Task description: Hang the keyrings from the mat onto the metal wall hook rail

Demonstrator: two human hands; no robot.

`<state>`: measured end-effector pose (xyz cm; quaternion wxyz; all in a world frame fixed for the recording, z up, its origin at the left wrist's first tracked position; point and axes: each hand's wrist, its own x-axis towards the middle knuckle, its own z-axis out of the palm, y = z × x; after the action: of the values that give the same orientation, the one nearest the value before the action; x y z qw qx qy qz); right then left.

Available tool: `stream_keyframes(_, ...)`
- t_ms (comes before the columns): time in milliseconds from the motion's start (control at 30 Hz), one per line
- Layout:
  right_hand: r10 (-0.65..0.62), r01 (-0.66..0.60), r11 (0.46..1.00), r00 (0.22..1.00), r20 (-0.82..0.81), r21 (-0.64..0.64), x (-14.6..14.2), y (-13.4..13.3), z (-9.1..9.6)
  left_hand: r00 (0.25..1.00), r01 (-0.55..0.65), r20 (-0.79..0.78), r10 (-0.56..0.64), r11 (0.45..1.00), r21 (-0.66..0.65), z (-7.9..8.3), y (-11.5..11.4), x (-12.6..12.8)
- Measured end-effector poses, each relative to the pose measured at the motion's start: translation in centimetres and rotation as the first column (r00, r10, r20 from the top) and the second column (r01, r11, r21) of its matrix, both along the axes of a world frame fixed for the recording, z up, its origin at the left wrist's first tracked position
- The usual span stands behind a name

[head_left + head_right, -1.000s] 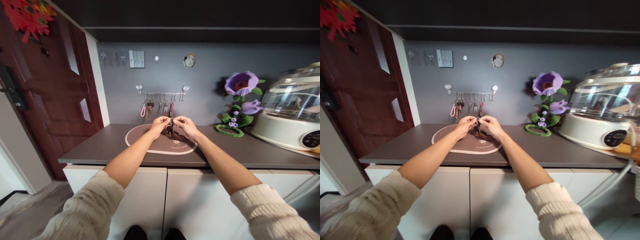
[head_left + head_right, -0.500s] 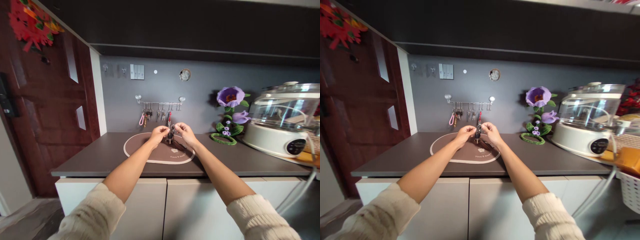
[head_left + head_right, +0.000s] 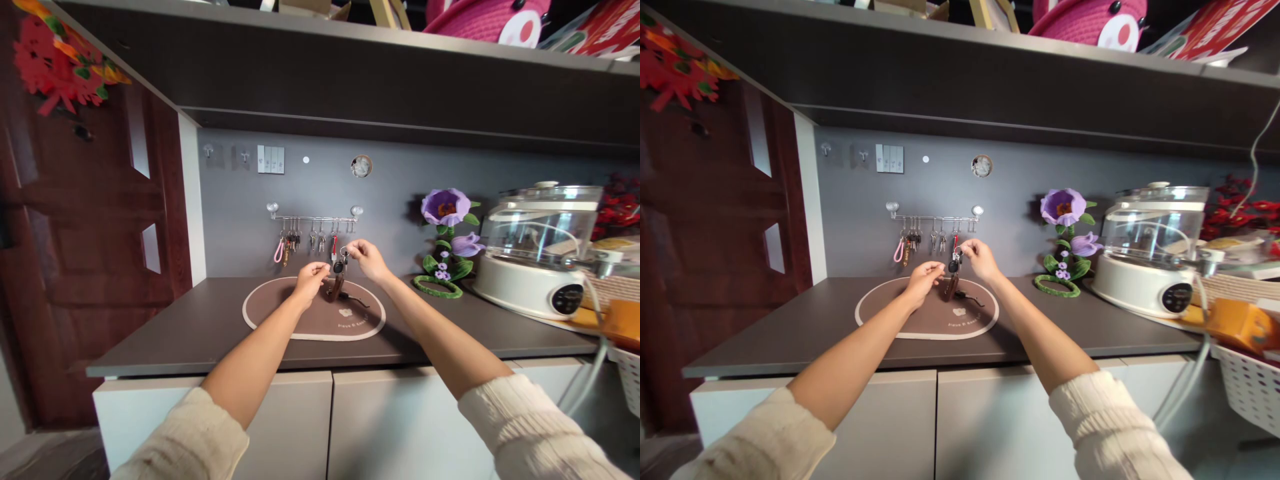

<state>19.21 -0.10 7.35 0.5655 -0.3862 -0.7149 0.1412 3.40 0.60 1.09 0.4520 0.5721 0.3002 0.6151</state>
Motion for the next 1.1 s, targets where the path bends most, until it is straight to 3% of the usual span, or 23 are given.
stream_keyframes(200, -0.034, 0.033, 0.999, 0.999, 0.023, 0.035, 0.4, 1.6, 2.1, 1.0, -0.015, 0.016, 0.015, 1.0, -0.008, 0.0, 0.1, 0.0)
stream_keyframes(533, -0.152, 0.151, 0.988, 0.982, -0.107, -0.022, 1.4, 5.4, 4.8, 1.0, -0.014, 0.01, 0.014, 1.0, -0.015, -0.2, -0.3, 0.2)
stream_keyframes(767, -0.274, 0.262, 0.96, 0.953, -0.132, -0.099, 0.7, 7.4, 5.1, 1.0, -0.01, 0.007, 0.01, 1.0, -0.028, -0.4, -0.1, 0.2)
stream_keyframes(1100, -0.415, 0.408, 0.905, 0.909, -0.044, -0.118, -0.1, 10.0, 4.1, 1.0, -0.026, -0.004, 0.026, 0.999, -0.036, -0.3, -0.1, 0.2)
